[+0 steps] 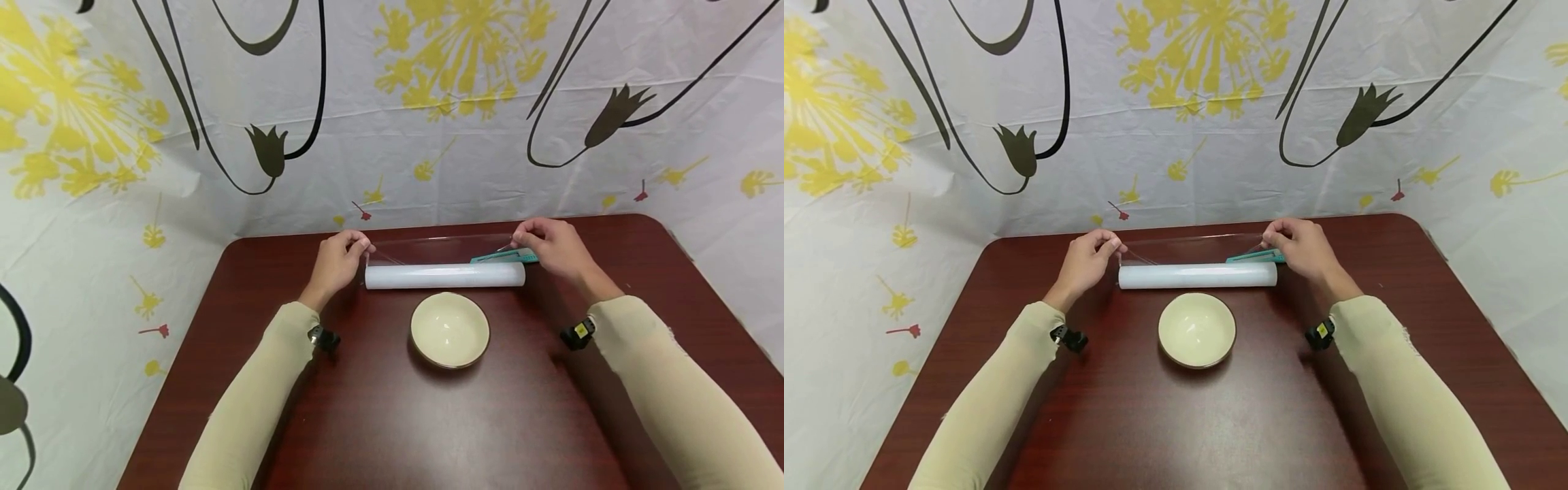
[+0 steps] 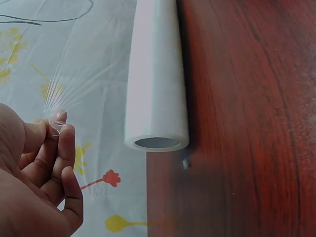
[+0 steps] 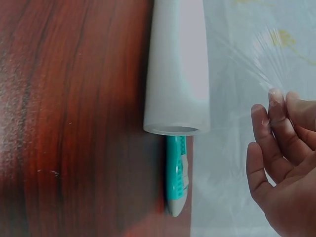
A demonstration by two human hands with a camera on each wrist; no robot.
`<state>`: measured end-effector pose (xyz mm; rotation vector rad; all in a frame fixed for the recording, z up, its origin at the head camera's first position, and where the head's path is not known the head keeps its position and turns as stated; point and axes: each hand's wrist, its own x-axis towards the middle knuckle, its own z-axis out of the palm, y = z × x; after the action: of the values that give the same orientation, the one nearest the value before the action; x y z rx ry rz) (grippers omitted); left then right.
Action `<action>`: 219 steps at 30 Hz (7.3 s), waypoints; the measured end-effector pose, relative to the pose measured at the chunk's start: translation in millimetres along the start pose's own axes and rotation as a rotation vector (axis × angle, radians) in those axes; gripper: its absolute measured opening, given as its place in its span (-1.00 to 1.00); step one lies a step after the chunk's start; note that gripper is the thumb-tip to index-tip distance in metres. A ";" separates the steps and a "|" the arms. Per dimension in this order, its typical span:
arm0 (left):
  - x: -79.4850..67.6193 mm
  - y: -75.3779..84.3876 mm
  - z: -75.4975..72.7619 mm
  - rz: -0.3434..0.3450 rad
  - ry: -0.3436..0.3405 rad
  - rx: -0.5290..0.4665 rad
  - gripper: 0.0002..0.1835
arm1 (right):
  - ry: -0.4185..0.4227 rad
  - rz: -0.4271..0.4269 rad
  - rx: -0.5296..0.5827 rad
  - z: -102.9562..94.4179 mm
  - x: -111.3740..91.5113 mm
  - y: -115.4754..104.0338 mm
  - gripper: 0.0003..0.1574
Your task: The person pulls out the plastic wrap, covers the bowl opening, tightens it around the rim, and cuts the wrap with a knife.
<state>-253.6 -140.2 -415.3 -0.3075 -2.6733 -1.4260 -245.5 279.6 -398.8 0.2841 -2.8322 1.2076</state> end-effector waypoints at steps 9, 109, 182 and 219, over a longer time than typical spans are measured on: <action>1.7 8.6 -4.9 0.023 0.024 -0.038 -0.78 | 0.025 0.017 0.028 -6.0 0.9 -8.1 -0.64; 7.3 90.3 -68.3 0.243 0.133 -0.161 -0.80 | 0.265 -0.198 0.037 -77.9 -3.0 -86.8 -0.81; -193.3 49.9 -60.3 0.511 -0.331 -0.181 -0.66 | -0.047 -0.813 0.249 -41.2 -198.6 -64.3 -0.73; -203.1 8.0 -21.1 0.592 -0.504 0.211 -0.90 | -0.184 -0.678 -0.079 15.5 -216.9 5.3 -0.76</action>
<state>-54.1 -180.2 -433.4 -1.4537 -2.6753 -0.9639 -33.2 304.3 -438.7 1.2737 -2.5400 0.9433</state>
